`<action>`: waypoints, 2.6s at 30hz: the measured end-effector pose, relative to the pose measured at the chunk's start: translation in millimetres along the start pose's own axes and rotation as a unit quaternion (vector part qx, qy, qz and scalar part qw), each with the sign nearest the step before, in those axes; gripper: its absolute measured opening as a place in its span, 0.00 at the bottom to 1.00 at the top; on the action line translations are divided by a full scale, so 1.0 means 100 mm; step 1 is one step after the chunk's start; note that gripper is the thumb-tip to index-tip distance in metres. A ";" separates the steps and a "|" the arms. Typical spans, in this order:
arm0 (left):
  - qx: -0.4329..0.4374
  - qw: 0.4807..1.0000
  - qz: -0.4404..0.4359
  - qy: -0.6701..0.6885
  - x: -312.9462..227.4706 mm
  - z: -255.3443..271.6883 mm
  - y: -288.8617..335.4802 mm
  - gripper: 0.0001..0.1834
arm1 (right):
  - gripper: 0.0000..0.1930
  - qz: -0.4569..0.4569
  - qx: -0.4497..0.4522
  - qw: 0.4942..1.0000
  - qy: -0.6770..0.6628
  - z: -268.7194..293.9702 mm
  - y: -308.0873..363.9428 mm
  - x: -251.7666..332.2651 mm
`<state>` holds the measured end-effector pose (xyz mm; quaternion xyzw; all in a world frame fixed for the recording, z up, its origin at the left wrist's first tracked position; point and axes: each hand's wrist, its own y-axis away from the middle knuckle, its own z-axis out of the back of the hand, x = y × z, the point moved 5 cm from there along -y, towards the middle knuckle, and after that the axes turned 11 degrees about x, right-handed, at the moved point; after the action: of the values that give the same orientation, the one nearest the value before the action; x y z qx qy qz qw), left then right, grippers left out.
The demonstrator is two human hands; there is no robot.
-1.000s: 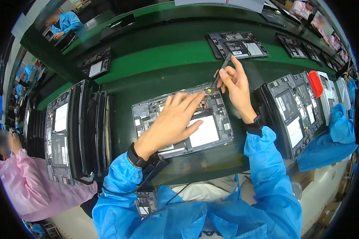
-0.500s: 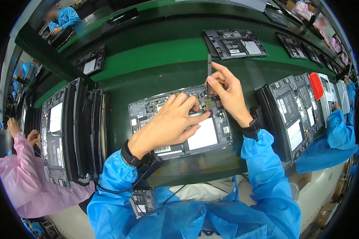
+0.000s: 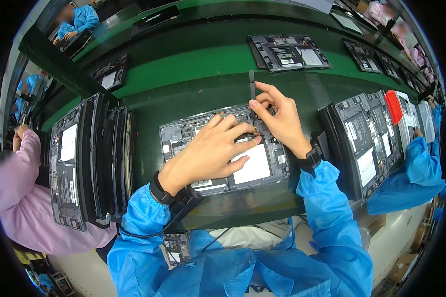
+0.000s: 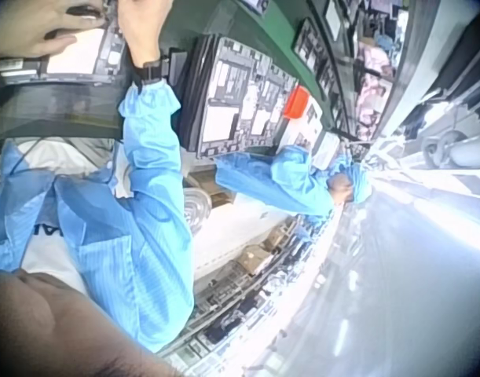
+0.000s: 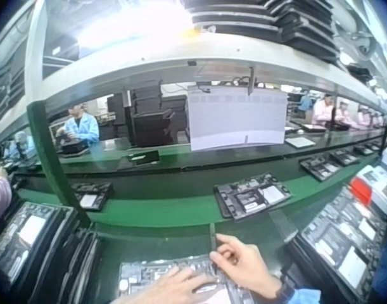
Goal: Assembling the internal components of a tablet or electronic device on a production line.
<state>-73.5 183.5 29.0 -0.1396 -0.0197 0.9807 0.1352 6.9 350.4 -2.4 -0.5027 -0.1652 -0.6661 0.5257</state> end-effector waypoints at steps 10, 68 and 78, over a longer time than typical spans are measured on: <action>-0.138 0.972 0.189 -0.001 -0.06 0.25 0.51 0.40 | 0.19 -0.045 -0.137 0.967 -0.208 0.07 0.27 -0.32; -0.349 0.705 0.274 0.553 1.59 0.63 -0.68 0.14 | 0.17 0.111 -0.357 0.848 -0.375 0.59 0.68 0.29; -0.391 0.654 0.365 0.536 0.29 -0.34 1.45 0.20 | 0.16 -0.117 -0.167 0.907 -0.368 0.18 0.91 0.13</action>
<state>-128.2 51.8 -22.7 -0.6766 -0.2728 0.6081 -0.3132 95.5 321.2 -11.6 -0.7697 -0.2911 -0.5080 0.2545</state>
